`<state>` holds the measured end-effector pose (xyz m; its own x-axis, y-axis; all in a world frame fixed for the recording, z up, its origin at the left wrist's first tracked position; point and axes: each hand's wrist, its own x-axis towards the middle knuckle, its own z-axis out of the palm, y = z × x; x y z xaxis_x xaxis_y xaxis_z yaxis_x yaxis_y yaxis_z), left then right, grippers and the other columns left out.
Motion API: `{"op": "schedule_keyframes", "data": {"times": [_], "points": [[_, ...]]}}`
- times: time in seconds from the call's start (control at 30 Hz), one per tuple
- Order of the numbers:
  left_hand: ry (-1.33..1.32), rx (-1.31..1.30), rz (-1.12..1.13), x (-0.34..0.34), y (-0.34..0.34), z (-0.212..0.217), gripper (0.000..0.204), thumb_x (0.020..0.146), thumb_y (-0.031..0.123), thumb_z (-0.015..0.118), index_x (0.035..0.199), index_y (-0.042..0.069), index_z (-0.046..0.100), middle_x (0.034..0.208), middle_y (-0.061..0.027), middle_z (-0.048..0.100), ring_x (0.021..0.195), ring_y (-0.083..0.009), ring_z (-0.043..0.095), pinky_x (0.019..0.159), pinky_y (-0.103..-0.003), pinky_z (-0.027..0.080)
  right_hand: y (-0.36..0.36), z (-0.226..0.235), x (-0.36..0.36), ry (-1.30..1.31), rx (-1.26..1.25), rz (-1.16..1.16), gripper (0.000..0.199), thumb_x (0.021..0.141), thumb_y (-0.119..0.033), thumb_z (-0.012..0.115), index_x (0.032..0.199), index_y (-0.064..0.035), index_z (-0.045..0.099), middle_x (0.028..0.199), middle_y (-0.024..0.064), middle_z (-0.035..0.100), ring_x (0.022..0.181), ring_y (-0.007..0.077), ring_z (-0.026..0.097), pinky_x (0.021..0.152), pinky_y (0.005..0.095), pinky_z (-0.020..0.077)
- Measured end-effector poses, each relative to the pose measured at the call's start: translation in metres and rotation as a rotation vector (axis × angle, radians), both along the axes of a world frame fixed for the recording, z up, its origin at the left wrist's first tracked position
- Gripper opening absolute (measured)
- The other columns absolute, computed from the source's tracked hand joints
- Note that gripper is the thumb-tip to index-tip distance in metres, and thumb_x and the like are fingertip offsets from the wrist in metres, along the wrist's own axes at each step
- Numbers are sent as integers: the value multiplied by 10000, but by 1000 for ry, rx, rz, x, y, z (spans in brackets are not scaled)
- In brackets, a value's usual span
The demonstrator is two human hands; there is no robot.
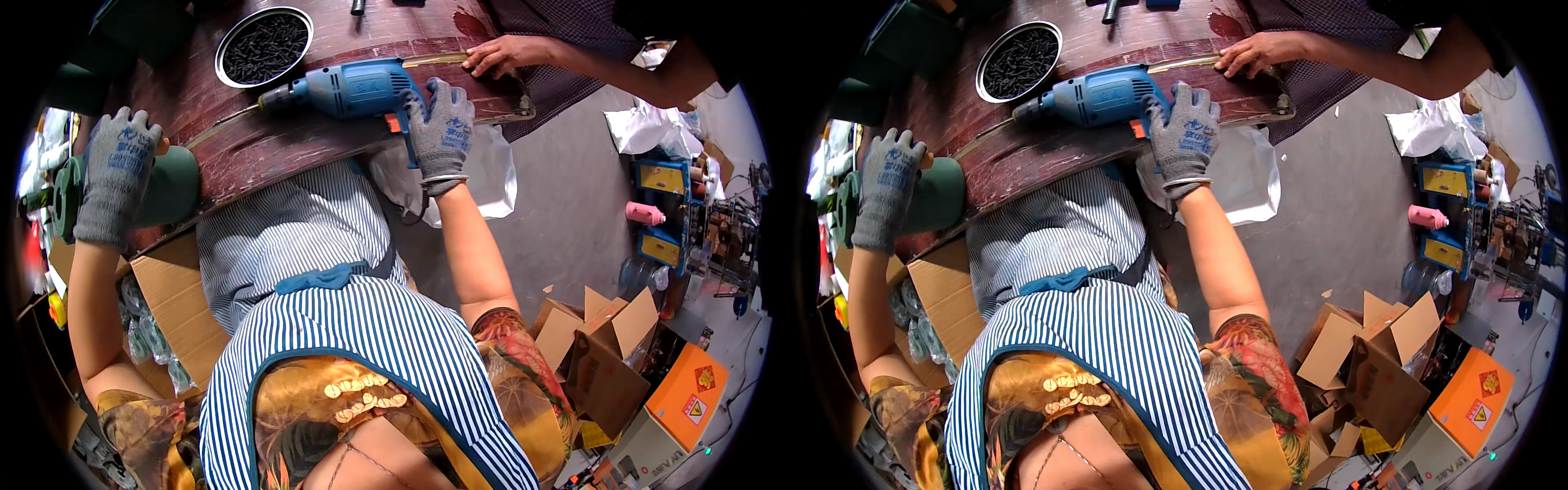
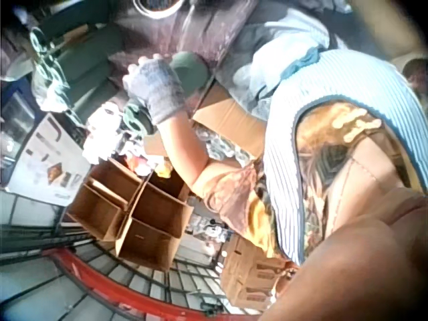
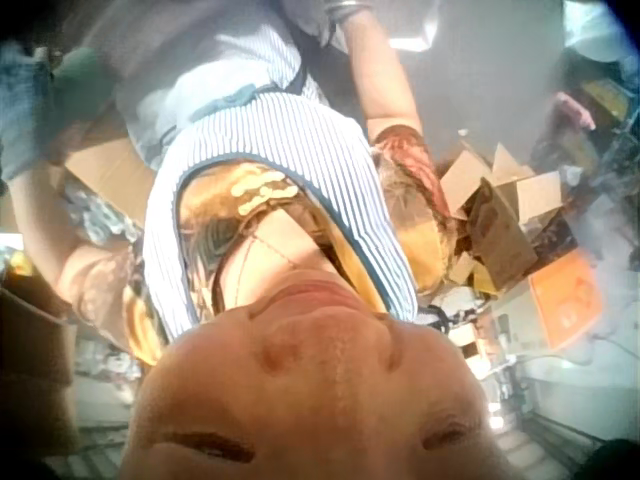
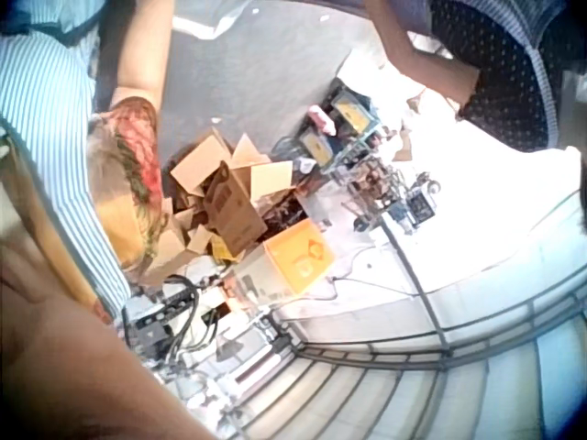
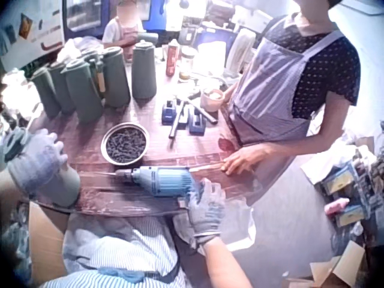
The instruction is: The person assembles a green pitcher by inserting a wooden handle into the pitcher body and securing it using an electric drill. After securing the handle, the person places the finished pitcher into a plastic bag and then into a cardboard box.
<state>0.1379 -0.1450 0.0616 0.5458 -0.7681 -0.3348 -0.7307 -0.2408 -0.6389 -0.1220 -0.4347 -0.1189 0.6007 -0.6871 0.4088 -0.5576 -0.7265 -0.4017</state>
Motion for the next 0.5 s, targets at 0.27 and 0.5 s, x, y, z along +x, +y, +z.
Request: {"op": "schedule_keyframes", "data": {"times": [0.27, 0.5], "points": [[100, -394, -441, -39, 8, 5, 533, 765, 176, 751, 1286, 128, 650, 1320, -87, 608, 1335, -307, 504, 1173, -484, 350, -75, -57, -121, 110, 778, -49, 326, 904, -329, 624, 987, -34, 736, 983, 171, 730, 904, 387, 686, 882, 488, 507], [521, -630, -444, -121, -9, -57, 392, 818, 214, 721, 1205, 158, 702, 1198, -50, 664, 1213, -265, 584, 1107, -504, 429, -65, -255, -126, 808, 243, -48, 498, 800, -308, 678, 1278, -168, 673, 1093, 204, 720, 1068, 386, 676, 982, 441, 529]]}}
